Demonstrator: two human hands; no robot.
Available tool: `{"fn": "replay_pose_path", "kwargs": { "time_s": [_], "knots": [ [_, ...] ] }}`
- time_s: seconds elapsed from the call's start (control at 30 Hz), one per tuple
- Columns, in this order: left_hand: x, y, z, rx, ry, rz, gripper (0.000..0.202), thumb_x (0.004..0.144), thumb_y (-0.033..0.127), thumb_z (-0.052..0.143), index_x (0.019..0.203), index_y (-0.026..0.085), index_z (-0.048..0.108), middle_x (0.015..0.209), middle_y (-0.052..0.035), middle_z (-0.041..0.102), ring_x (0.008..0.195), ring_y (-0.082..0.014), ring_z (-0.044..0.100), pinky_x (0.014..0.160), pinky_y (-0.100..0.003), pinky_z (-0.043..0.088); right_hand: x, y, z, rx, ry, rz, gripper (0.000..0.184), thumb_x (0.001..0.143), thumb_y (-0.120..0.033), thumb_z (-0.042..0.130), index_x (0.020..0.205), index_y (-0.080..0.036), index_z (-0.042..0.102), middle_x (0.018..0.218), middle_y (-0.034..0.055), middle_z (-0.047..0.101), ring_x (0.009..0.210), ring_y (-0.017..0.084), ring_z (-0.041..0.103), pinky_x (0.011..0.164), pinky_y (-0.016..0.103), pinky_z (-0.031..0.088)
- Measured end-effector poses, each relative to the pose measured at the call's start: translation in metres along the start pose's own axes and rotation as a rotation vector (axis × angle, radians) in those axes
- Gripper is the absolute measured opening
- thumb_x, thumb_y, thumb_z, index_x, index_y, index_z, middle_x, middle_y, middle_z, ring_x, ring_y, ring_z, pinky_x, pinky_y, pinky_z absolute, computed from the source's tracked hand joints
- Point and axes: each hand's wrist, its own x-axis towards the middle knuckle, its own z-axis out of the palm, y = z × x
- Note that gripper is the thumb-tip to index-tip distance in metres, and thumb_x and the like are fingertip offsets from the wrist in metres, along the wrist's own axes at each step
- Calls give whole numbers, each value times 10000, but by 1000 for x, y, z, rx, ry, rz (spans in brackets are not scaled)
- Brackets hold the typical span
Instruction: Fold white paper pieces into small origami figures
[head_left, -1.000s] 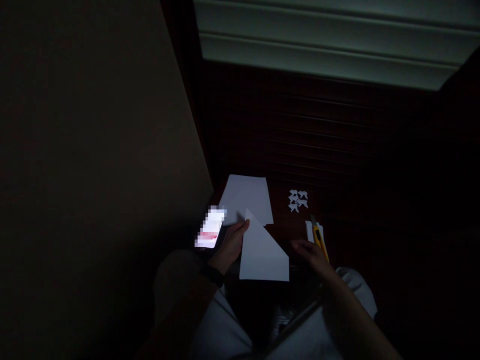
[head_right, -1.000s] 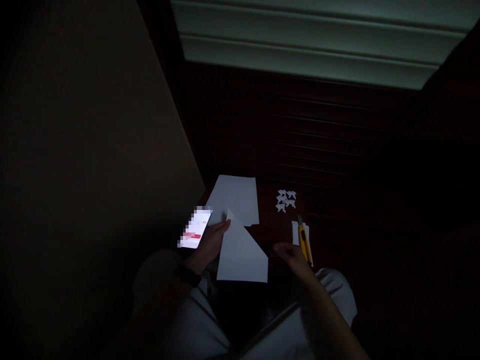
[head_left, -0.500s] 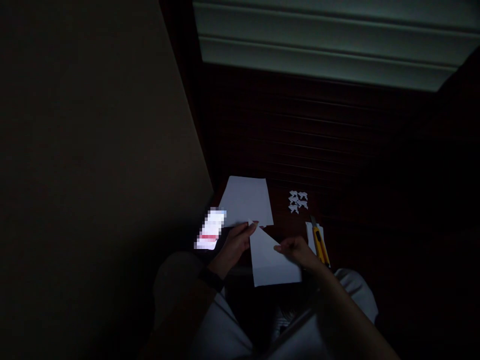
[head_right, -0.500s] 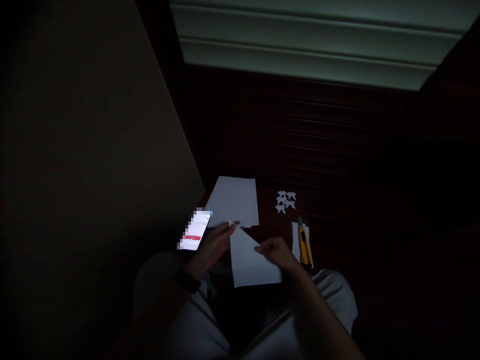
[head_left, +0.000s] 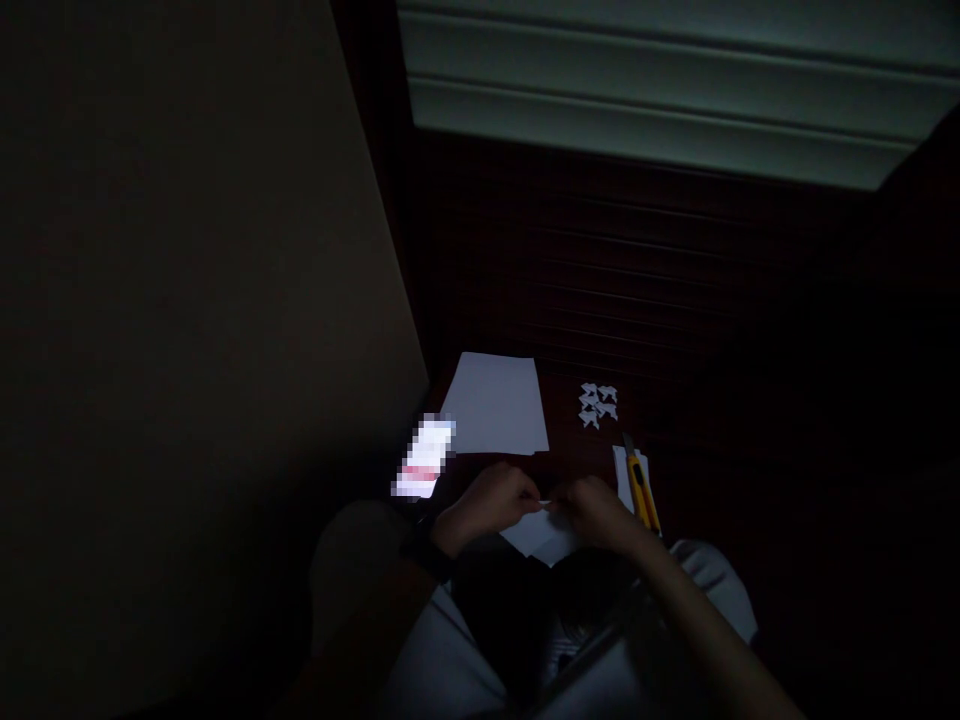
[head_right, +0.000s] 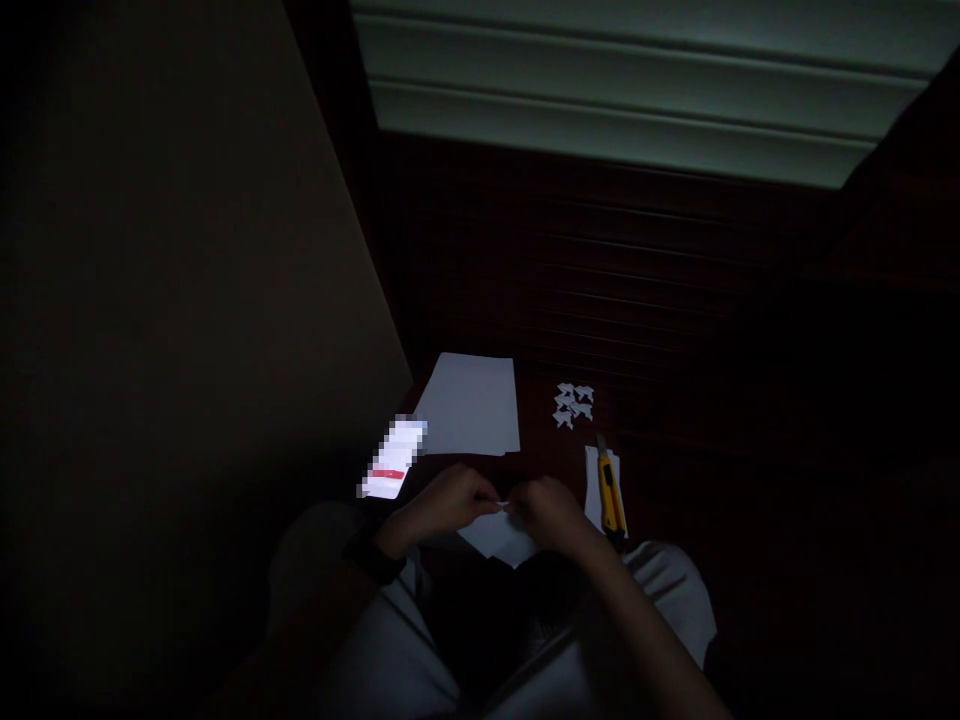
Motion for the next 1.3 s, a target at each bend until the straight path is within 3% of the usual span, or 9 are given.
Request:
{"fn": "replay_pose_path", "kwargs": {
  "time_s": [0.23, 0.77, 0.87, 0.97, 1.03, 1.1, 1.3],
  "knots": [
    [-3, -3, -2, 27, -43, 5, 205, 697, 269, 547, 660, 176, 726, 570, -24, 667, 467, -143, 513, 452, -224, 281, -7, -5, -12, -167, -9, -1, 201, 774, -213, 505, 859, -252, 683, 831, 52, 696, 786, 200, 626, 647, 237, 364],
    [-21, -21, -42, -65, -167, 7, 151, 677, 241, 592, 735, 206, 727, 662, -50, 696, 580, -186, 623, 515, -223, 407, -17, 27, -34, 74, 2, 1, 179, 729, -199, 524, 751, -209, 701, 723, 43, 691, 680, 195, 613, 617, 253, 385],
    [-24, -26, -55, 13, -216, -41, 151, 686, 257, 591, 743, 210, 723, 680, -40, 698, 608, -179, 625, 557, -228, 415, -18, 31, -35, 52, -8, 7, 166, 736, -221, 526, 741, -213, 692, 728, 38, 689, 688, 191, 615, 610, 248, 387],
    [-26, -23, -63, 247, -113, -162, 164, 719, 260, 562, 757, 202, 710, 777, -32, 697, 714, -178, 618, 644, -242, 409, -18, 34, -34, 8, -9, 34, 158, 738, -232, 530, 746, -211, 687, 730, 41, 686, 697, 190, 617, 607, 243, 389],
    [-26, -15, -61, 396, 1, -222, 192, 755, 269, 525, 789, 198, 700, 827, -34, 690, 772, -183, 605, 689, -253, 396, -16, 33, -32, -17, 0, 36, 168, 738, -216, 522, 770, -212, 687, 745, 42, 687, 714, 188, 616, 623, 242, 390],
    [-23, -3, -51, 422, 63, -182, 247, 808, 289, 462, 891, 209, 680, 884, -37, 682, 814, -181, 597, 711, -252, 389, -13, 28, -29, -23, 5, 26, 184, 743, -195, 508, 785, -209, 687, 765, 42, 687, 720, 179, 614, 630, 234, 387],
    [-9, 17, -10, 391, -71, -16, 212, 786, 327, 520, 848, 214, 688, 824, -43, 689, 752, -182, 605, 653, -231, 367, -7, 4, -22, 9, 2, -36, 200, 776, -219, 494, 835, -209, 685, 798, 43, 689, 716, 172, 613, 617, 222, 378]
  ]
}}
